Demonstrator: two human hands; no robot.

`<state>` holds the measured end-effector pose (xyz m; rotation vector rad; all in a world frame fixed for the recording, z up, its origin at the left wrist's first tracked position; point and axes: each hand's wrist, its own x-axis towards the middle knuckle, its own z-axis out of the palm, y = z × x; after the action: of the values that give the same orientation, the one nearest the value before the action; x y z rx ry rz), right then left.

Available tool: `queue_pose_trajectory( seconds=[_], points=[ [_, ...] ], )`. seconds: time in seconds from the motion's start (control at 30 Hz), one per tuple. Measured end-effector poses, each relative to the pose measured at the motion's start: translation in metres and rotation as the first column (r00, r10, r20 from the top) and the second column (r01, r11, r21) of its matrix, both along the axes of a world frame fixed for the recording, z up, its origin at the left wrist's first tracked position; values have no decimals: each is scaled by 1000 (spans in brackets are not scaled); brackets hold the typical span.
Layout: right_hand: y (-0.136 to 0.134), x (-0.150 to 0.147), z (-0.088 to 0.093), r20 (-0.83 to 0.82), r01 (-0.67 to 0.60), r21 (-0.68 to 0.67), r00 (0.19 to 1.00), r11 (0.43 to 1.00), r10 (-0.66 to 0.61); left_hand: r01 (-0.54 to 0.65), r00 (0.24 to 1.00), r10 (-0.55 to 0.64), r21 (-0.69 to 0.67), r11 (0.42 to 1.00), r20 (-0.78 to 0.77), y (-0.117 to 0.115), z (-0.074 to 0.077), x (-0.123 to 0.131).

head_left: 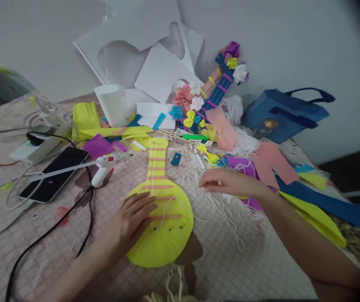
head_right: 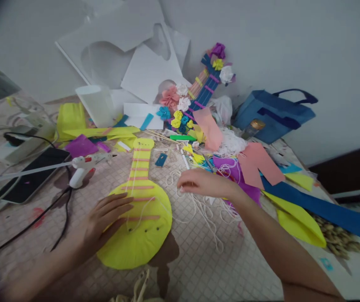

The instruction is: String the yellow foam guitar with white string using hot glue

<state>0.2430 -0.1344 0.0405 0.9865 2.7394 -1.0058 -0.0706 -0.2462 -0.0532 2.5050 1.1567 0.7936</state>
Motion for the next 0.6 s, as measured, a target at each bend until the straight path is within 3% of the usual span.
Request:
queue_pose_trajectory(
  seconds=[0.07, 0.13, 0.3, 0.6],
  points=[
    [13, -5, -21, -64, 155, 224, 988, 962, -144, 7, 1000, -7, -3, 1000, 5, 6, 7, -5],
    [27, -16, -43, -106, 232, 318, 972, 919, -209, 14, 1000, -14, -22, 1000, -1, 15, 15, -10],
    [50, -48, -77, -183, 299, 353, 951, 886, -249, -38, 999, 39, -53, 998, 18, 40, 21, -21],
    [58, -69, -98, -162, 293, 383, 955, 876, -249, -131, 978, 160, -203, 970, 133, 57, 11, -18]
  ],
)
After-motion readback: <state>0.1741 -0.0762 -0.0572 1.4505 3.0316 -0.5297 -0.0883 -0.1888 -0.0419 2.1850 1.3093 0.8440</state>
